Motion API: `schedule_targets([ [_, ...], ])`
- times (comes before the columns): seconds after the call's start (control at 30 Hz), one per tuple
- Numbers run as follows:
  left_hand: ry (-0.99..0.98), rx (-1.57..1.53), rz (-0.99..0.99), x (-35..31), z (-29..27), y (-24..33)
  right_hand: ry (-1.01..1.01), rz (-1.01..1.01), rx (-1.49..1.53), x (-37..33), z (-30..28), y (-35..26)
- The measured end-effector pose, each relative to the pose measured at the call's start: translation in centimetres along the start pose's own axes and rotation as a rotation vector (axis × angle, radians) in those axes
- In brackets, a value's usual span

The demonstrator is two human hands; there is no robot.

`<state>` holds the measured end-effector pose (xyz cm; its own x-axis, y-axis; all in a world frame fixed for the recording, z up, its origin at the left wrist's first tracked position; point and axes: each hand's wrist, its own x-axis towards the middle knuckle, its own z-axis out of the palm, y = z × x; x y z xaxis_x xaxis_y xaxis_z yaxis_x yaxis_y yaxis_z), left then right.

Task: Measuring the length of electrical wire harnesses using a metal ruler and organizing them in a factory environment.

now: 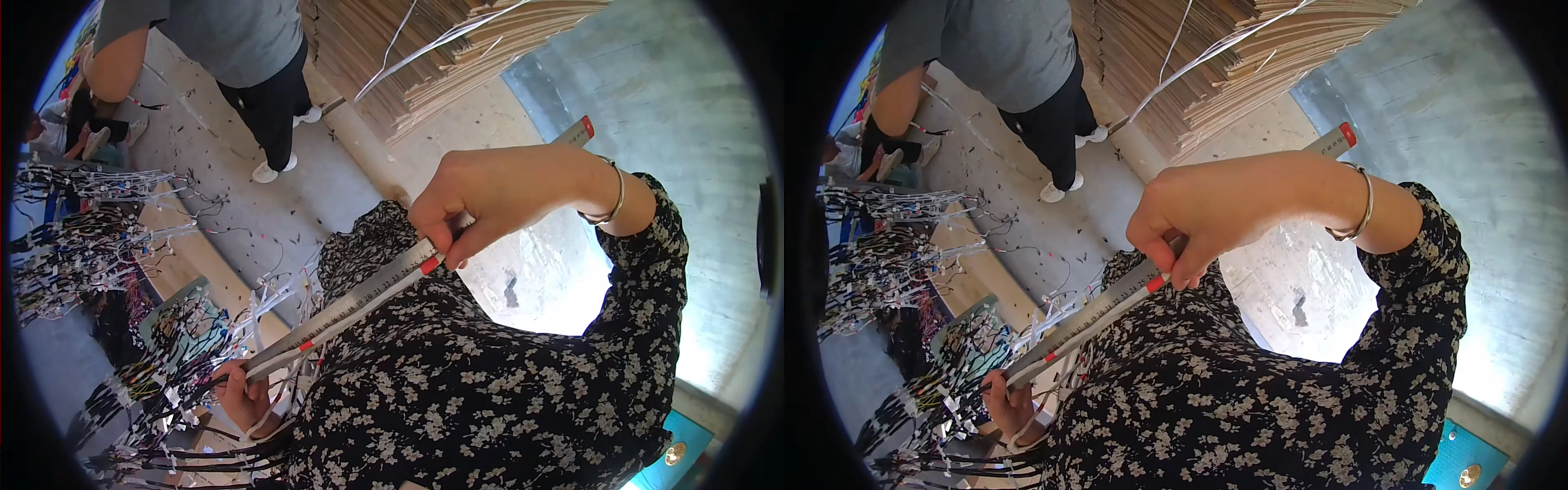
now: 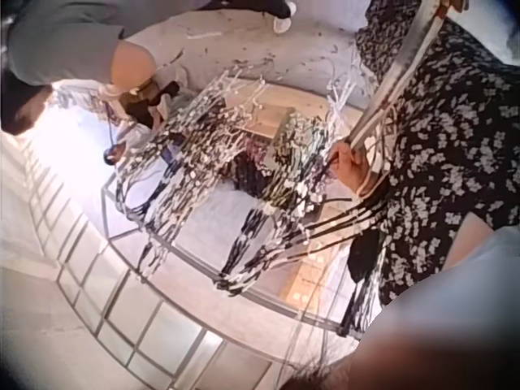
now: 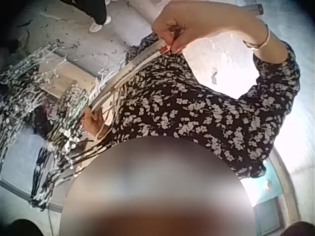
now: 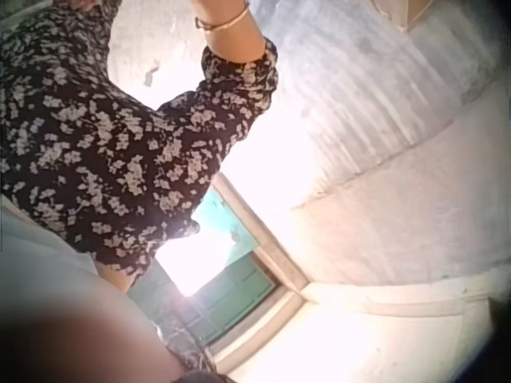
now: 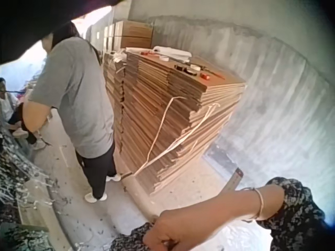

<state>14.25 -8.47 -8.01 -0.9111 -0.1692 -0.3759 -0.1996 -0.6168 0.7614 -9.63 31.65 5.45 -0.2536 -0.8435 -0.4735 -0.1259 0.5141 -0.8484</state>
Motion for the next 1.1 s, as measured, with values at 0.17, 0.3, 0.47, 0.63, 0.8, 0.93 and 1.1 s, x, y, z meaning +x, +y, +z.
schedule_targets([
  [0.17,0.004,-0.064,0.026,-0.1,0.0,0.0,0.044,-0.064,-0.068,0.1,0.1,0.1],
  [0.3,0.014,-0.026,0.043,-0.2,0.0,0.1,0.040,-0.102,-0.039,-0.2,0.3,-0.2],
  [0.47,0.020,-0.056,0.034,-0.4,-0.3,0.2,0.018,-0.147,-0.042,-0.7,0.3,-0.4],
  [0.63,0.012,0.019,0.043,-0.4,-0.4,0.5,0.030,-0.222,-0.063,-0.7,0.6,-1.1],
  [0.8,-0.008,-0.106,0.074,-0.5,-0.4,0.5,0.035,-0.238,-0.102,-1.4,0.8,-2.2],
  [0.93,0.010,-0.025,0.119,-0.6,-0.4,0.5,0.055,-0.249,-0.114,-1.4,0.9,-2.7],
  [1.1,0.011,-0.006,0.087,-0.6,-0.4,0.5,0.070,-0.257,-0.123,-1.6,1.1,-2.8],
])
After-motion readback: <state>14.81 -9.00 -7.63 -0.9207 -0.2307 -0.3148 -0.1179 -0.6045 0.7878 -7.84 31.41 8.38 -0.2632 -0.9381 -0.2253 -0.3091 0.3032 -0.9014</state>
